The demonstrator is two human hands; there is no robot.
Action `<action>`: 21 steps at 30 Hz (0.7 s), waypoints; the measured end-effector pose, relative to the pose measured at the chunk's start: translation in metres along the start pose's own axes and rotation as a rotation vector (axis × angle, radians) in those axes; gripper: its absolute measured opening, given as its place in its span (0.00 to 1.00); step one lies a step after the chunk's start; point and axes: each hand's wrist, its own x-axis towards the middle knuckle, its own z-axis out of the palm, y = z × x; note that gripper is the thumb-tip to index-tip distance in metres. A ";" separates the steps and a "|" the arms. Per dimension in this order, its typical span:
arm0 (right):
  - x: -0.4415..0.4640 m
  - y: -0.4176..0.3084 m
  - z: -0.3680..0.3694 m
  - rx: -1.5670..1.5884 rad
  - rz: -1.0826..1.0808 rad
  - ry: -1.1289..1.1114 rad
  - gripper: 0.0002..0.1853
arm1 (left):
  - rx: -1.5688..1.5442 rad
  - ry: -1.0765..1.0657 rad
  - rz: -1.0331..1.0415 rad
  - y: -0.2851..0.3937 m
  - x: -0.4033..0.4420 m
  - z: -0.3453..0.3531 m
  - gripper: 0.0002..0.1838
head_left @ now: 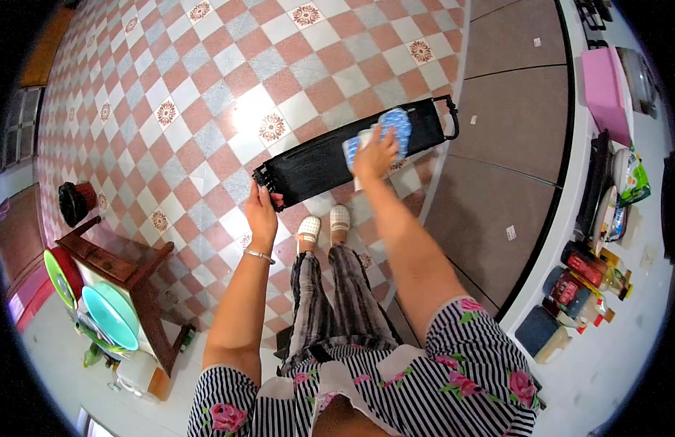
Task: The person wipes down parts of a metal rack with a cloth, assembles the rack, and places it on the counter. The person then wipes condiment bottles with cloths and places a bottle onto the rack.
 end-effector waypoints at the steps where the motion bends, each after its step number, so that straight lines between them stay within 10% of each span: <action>1: -0.019 -0.009 0.012 -0.023 -0.068 0.050 0.35 | -0.024 -0.015 -0.003 -0.005 0.002 -0.001 0.29; 6: -0.076 -0.035 -0.019 0.576 -0.337 -0.272 0.27 | -0.121 -0.018 -0.161 0.011 -0.001 0.000 0.30; 9: -0.041 -0.003 -0.013 0.662 -0.285 0.042 0.26 | -0.125 -0.096 -0.146 0.012 0.002 -0.004 0.25; 13: 0.047 0.045 -0.058 0.482 -0.029 0.401 0.25 | -0.130 -0.076 -0.172 0.028 -0.004 -0.001 0.28; 21: 0.111 0.060 -0.008 0.079 0.067 0.178 0.28 | -0.101 -0.134 -0.220 0.028 0.000 -0.004 0.31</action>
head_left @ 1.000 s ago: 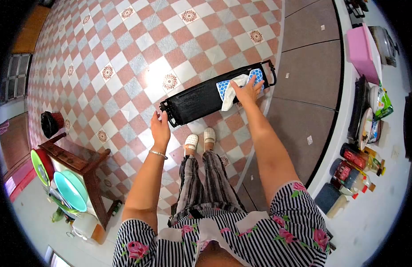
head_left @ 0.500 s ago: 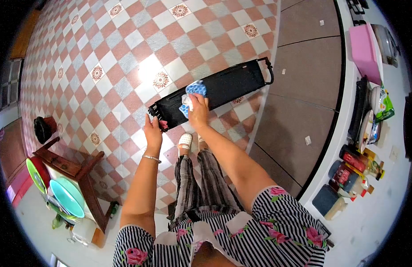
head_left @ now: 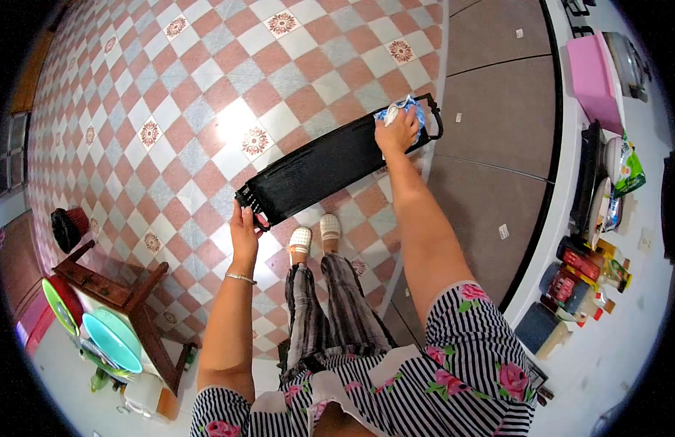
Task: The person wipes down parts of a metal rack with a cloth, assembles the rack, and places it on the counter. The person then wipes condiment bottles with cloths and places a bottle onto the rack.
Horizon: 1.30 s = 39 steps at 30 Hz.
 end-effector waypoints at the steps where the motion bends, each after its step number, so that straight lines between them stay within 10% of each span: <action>1: -0.003 -0.005 -0.002 0.031 0.013 -0.034 0.27 | -0.018 -0.006 -0.002 -0.003 0.001 -0.002 0.31; 19: -0.223 -0.119 -0.011 0.474 -0.789 -0.457 0.27 | -0.036 -0.060 -0.054 -0.005 0.002 -0.008 0.22; 39: -0.141 -0.079 -0.045 0.030 -1.331 -0.795 0.10 | -0.118 0.113 -0.019 -0.011 -0.004 0.013 0.32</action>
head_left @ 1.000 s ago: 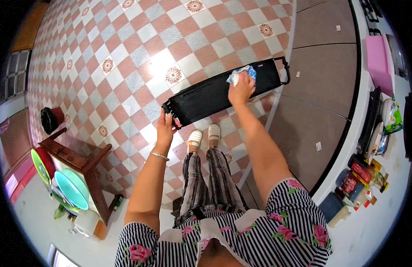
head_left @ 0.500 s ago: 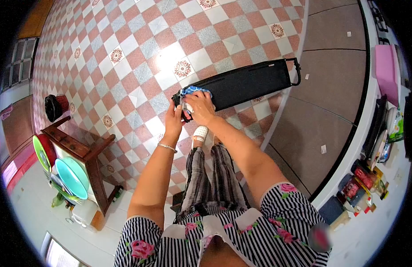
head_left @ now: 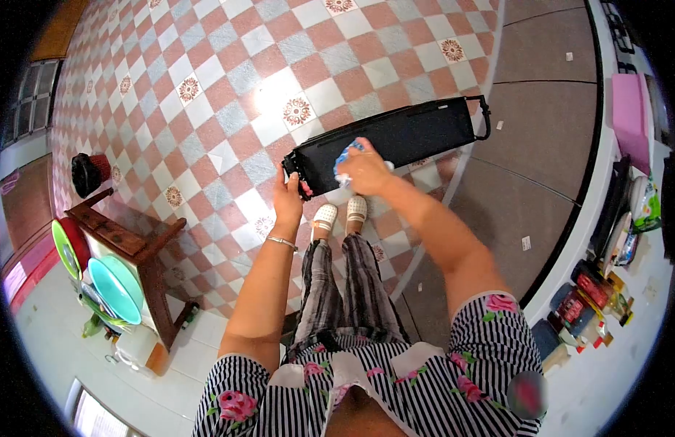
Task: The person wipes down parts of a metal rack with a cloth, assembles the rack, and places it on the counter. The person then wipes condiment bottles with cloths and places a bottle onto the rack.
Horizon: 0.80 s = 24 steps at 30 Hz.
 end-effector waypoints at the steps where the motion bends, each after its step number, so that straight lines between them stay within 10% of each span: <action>1: -0.011 0.013 -0.006 -0.045 0.011 0.017 0.10 | -0.030 0.000 0.009 -0.001 0.000 0.001 0.33; 13: -0.094 0.106 0.010 -0.130 0.742 0.665 0.12 | -0.068 0.020 -0.059 -0.001 -0.002 0.002 0.38; 24: 0.005 -0.015 0.052 0.004 0.075 0.316 0.21 | 0.031 -0.022 -0.046 0.004 -0.006 0.002 0.35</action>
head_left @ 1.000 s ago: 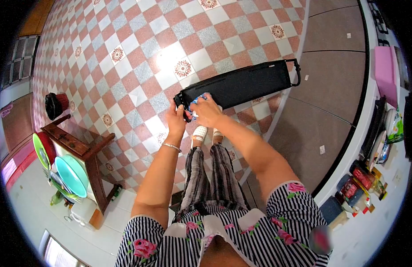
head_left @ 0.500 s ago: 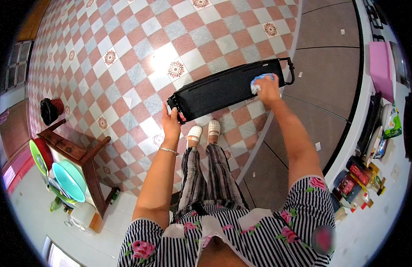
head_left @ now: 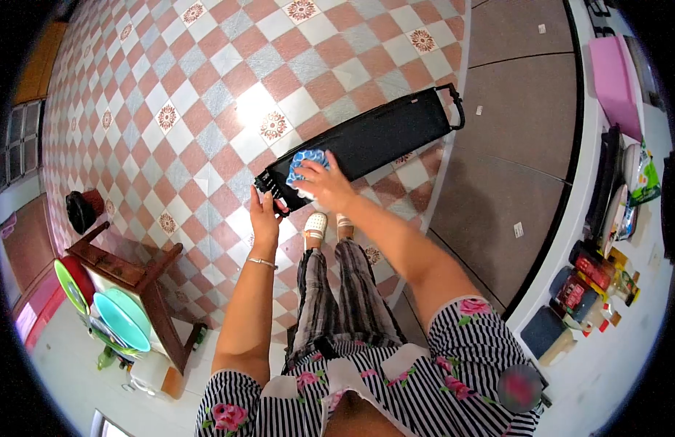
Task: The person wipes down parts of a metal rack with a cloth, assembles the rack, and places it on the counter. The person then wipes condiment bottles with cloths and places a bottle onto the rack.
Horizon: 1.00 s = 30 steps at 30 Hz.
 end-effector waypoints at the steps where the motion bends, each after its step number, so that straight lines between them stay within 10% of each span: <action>1: -0.003 0.015 -0.013 -0.042 -0.041 -0.030 0.21 | 0.013 0.011 0.007 0.003 -0.002 0.002 0.35; 11: -0.074 0.194 -0.106 -0.490 0.483 0.004 0.27 | -0.073 0.019 0.062 -0.003 -0.001 0.009 0.37; 20: -0.057 0.158 -0.090 -0.266 1.148 0.310 0.32 | -0.073 0.045 0.026 -0.003 -0.004 0.019 0.35; 30: -0.012 -0.002 -0.062 0.637 0.416 0.600 0.21 | -0.167 0.072 -0.172 -0.020 0.000 0.003 0.34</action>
